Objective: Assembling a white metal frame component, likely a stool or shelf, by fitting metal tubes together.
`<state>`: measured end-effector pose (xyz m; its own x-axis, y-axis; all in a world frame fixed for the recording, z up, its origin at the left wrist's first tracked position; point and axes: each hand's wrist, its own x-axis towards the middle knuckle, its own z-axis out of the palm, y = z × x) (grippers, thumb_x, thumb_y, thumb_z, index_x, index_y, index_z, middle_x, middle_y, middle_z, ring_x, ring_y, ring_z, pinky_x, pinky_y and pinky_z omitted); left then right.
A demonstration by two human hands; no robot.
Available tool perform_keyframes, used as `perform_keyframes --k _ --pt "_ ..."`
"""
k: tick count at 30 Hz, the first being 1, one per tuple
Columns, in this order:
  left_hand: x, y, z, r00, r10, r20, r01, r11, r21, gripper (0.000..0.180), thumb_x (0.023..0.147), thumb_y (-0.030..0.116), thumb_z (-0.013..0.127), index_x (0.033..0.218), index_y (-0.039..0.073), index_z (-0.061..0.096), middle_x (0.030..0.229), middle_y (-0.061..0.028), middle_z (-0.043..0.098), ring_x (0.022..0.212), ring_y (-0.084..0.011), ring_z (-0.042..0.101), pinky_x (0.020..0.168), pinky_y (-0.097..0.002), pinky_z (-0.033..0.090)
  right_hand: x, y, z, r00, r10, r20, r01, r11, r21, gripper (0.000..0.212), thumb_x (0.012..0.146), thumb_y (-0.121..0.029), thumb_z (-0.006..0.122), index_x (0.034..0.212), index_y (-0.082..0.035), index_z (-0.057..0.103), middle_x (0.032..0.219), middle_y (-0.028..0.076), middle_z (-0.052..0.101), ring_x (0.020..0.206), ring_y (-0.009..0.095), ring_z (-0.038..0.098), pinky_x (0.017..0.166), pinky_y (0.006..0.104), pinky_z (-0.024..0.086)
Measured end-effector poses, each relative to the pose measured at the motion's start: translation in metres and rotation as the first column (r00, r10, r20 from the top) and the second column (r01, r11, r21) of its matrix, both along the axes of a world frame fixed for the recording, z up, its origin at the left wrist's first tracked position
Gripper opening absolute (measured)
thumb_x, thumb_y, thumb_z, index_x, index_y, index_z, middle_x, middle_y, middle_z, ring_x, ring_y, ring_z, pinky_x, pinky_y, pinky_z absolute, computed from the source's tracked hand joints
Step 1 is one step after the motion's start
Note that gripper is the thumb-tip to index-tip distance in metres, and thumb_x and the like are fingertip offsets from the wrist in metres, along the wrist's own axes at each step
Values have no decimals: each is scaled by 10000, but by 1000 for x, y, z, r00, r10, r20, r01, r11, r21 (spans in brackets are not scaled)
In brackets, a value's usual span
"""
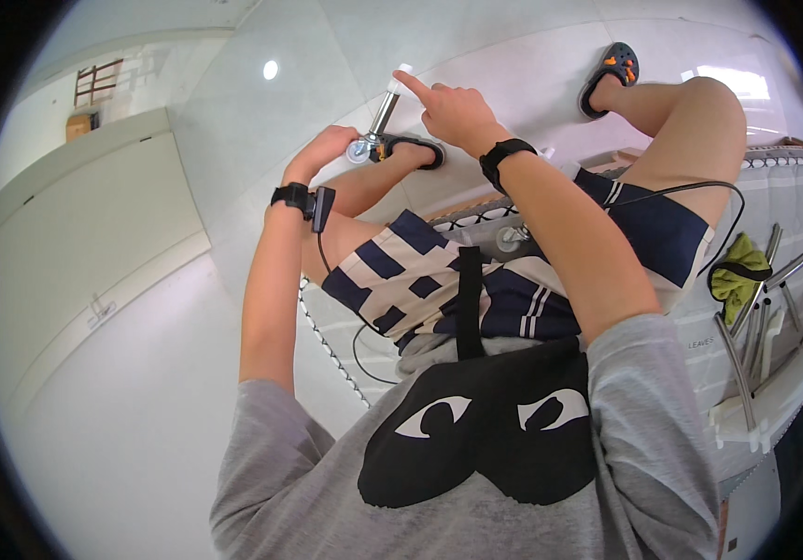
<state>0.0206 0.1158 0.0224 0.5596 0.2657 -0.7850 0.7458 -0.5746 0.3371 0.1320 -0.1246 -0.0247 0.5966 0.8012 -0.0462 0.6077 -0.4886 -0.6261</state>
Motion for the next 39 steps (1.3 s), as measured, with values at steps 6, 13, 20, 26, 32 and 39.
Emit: perform_keyframes --k 6,13,20,26,32,39 --pt "7 -70 44 943 -179 279 51 909 413 322 898 340 636 925 21 673 942 -96 719 900 -319 658 843 -394 476 9 -7 -3 999 -22 -38 21 999 -35 767 854 -98 547 1533 -326 274 883 102 667 754 303 668 635 436 536" --pt "-18 -76 17 845 -462 267 194 732 653 300 835 316 727 923 35 671 923 -91 681 823 -266 659 875 -373 459 3 -4 5 997 10 -76 -14 999 -53 768 857 -96 547 1536 -327 272 902 101 666 754 298 665 643 431 535" --pt "-16 -13 0 965 235 115 -171 900 -402 317 878 252 639 1065 6 709 1110 -141 709 936 -228 658 878 -362 478 2 -1 9 998 19 -65 -22 999 -48 768 859 -103 550 1536 -328 267 908 107 667 763 301 666 659 439 539" --pt "-15 -68 22 932 -73 354 -25 964 263 312 875 292 673 1020 17 692 1064 -139 712 986 -231 666 841 -365 504 8 -6 1 997 -9 -71 3 996 -84 776 862 -107 548 1539 -344 251 918 107 672 777 304 670 671 440 543" --pt "-18 -63 20 932 -193 308 52 909 413 307 893 298 670 1017 18 676 1033 -132 697 894 -221 667 824 -327 505 6 -4 7 997 3 -83 -11 995 -100 768 862 -104 541 1536 -342 261 930 109 674 774 318 669 679 450 544" --pt "-23 -46 -3 925 182 335 -166 983 -77 356 896 306 657 1072 -3 672 952 -118 701 854 -215 656 794 -333 514 3 -5 -8 1000 -23 1 23 999 46 766 850 -108 552 1529 -336 279 840 110 669 688 306 663 614 429 541"
